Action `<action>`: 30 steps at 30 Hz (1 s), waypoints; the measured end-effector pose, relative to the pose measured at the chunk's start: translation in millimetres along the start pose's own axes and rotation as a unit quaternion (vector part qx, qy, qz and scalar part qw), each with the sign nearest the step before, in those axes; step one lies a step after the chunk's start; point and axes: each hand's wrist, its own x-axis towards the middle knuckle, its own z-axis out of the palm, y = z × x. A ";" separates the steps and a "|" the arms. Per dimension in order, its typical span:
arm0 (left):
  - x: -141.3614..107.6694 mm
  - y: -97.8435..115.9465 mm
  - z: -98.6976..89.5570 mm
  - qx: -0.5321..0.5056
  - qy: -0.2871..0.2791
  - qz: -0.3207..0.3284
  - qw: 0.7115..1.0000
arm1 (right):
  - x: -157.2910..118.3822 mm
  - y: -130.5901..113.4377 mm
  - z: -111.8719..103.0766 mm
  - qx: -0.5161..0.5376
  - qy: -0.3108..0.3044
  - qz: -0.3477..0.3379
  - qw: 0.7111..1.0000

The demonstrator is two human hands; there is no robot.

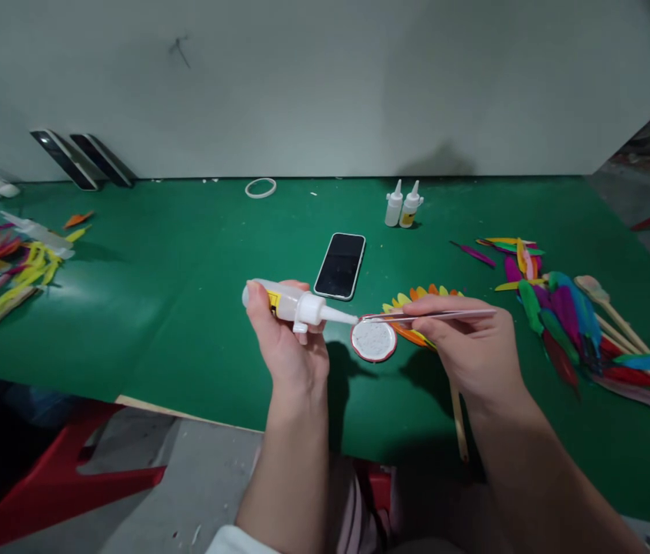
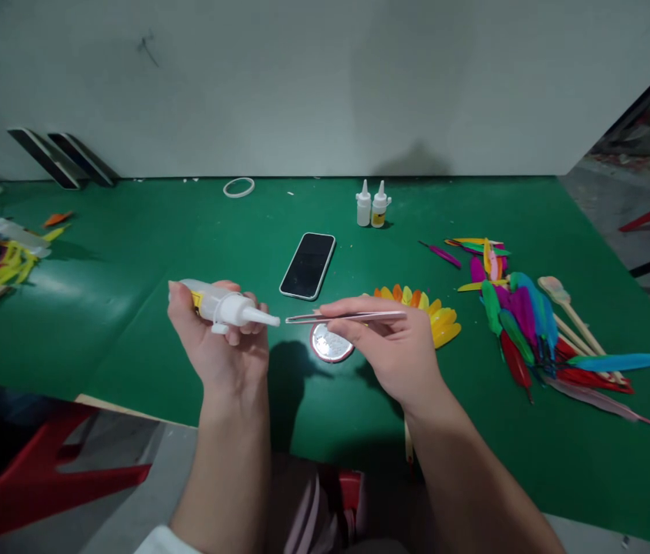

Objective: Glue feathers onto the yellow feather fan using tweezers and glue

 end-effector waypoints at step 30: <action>-0.3 -2.5 -1.1 0.019 0.006 0.029 0.999 | -0.3 2.9 -0.4 -0.023 0.018 0.018 0.999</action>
